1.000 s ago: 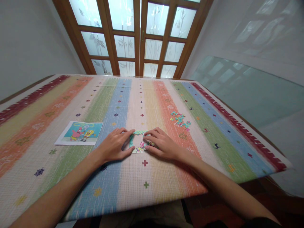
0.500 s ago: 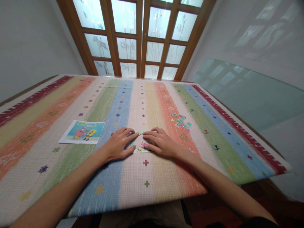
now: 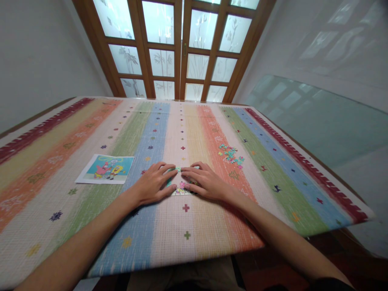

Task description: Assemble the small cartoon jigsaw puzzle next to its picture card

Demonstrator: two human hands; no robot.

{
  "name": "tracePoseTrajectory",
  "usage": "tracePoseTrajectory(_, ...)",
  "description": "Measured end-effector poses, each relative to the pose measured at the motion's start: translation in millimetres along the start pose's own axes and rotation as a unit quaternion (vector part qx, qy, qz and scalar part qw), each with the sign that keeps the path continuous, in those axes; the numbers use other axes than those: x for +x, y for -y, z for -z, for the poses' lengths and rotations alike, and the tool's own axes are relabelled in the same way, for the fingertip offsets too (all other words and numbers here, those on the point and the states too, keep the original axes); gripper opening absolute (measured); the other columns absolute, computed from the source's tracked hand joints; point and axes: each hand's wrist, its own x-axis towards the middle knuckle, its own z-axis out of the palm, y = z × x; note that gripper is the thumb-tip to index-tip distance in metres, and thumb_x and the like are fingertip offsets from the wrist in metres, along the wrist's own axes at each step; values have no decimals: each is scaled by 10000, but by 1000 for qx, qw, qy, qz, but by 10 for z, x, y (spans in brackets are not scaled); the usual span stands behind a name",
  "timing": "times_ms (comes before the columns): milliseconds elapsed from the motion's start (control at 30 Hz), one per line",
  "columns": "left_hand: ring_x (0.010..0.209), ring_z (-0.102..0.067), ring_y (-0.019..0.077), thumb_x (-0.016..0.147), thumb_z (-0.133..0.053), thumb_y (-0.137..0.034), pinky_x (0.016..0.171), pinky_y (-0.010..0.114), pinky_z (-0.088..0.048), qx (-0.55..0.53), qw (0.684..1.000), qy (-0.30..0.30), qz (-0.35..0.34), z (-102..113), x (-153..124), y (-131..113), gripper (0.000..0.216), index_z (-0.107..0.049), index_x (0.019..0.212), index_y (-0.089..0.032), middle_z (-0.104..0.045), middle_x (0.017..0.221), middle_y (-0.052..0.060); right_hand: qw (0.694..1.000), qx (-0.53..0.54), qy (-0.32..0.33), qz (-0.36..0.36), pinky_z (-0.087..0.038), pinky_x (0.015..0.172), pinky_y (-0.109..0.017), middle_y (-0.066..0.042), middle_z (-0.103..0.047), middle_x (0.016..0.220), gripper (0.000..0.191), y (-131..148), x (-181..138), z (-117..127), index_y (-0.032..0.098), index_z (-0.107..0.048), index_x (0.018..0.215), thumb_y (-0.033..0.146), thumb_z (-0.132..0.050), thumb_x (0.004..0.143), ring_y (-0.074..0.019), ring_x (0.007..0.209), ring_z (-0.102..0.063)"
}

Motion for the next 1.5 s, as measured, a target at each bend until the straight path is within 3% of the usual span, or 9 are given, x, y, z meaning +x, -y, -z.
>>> tracePoseTrajectory(600,1252,-540,326,1055,-424,-463,1068,544,-443,-12,1000,17,-17,9,41,29,451,-638,1333,-179,-663,1367,115,1000,10,7,-1,-450,1076,-528,-98,-657,1402,393,-38,-1,20,226,-608,1387,409,-552,1044,-291,1228,-545)
tracePoseTrajectory(733,1232,-553,310,1053,-439,-454,1060,525,-451,-7,1000,7,-20,7,63,25,410,-659,1285,-198,-674,1335,106,999,7,-15,-36,-473,1062,-558,-104,-630,1433,437,-162,-44,128,255,-578,1440,365,-599,1018,-311,1263,-533)
tracePoseTrajectory(1067,1066,-600,267,1071,-394,-381,969,468,-499,-8,1000,-4,-24,24,93,24,357,-663,1175,-169,-692,1160,116,998,4,-42,-48,-471,1054,-572,-111,-707,1272,266,-546,-259,460,248,-650,1269,298,-548,1029,-287,1192,-634)
tracePoseTrajectory(1267,1087,-633,254,1063,-388,-335,980,469,-512,-76,996,-31,40,-7,64,66,325,-599,1256,-182,-701,1170,112,996,28,-57,-62,-489,1036,-561,-92,-737,1191,239,-617,-318,468,265,-691,1171,350,-505,1050,-275,1141,-656)
tracePoseTrajectory(1500,1036,-679,235,1059,-374,-299,935,455,-550,-148,982,-69,98,-16,54,95,319,-553,1300,-190,-719,1137,94,986,52,-119,-104,-538,959,-508,-111,-747,1149,244,-673,-399,478,244,-715,1139,333,-528,1009,-274,1083,-678)
